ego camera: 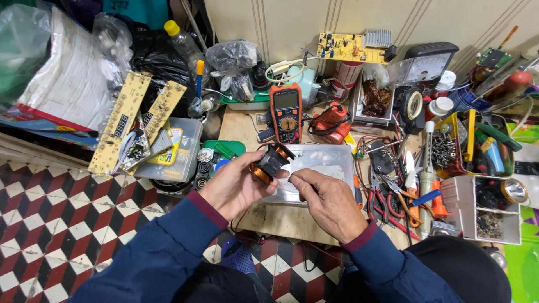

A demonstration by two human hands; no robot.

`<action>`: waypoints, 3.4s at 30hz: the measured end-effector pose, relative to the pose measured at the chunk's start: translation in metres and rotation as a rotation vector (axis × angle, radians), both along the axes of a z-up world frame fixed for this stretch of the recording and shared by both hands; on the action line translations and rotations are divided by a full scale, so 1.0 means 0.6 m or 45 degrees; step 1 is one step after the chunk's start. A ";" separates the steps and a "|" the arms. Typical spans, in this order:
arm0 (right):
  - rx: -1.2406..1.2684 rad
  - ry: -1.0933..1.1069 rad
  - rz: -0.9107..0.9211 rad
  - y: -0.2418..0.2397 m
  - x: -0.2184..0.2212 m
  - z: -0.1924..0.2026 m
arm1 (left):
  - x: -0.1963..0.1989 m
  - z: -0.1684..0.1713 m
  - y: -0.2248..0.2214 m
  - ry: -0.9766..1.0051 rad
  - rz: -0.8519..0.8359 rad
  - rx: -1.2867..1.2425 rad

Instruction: Adjusting the copper wire windings on a small electromagnetic component using hands and a small probe tool.

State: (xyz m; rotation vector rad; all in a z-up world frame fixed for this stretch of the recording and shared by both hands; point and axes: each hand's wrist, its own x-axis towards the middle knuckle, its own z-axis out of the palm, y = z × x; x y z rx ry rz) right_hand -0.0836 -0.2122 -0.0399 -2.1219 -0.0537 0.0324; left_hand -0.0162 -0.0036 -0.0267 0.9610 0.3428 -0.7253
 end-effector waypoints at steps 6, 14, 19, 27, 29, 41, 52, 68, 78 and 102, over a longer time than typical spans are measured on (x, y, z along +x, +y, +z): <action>-0.166 0.009 0.241 -0.042 0.032 0.040 | -0.044 -0.041 0.003 0.274 0.145 -0.334; -0.194 0.084 0.514 -0.075 0.057 0.080 | -0.091 -0.112 -0.027 0.413 0.277 -0.769; -0.189 0.221 0.536 -0.093 0.066 0.066 | -0.083 -0.116 -0.027 0.362 0.451 -0.644; 0.034 0.467 0.388 -0.088 0.072 0.054 | -0.098 -0.099 -0.026 0.356 0.598 -0.636; 0.150 0.476 0.365 -0.088 0.075 0.039 | -0.097 -0.090 -0.027 0.332 0.591 -0.621; 0.518 0.502 0.082 -0.087 0.094 0.003 | -0.085 -0.096 -0.046 0.175 0.607 -0.594; 0.360 0.602 0.119 -0.104 0.098 -0.032 | -0.078 -0.093 -0.065 0.366 0.664 -0.657; -0.101 0.609 0.253 -0.095 0.101 -0.010 | -0.073 -0.099 -0.069 0.439 0.731 -0.510; -0.506 0.192 0.398 -0.093 0.103 0.024 | -0.077 -0.119 -0.073 0.355 0.788 -0.304; 0.073 0.259 0.231 -0.040 0.069 0.013 | -0.079 -0.085 -0.078 0.453 0.786 -0.474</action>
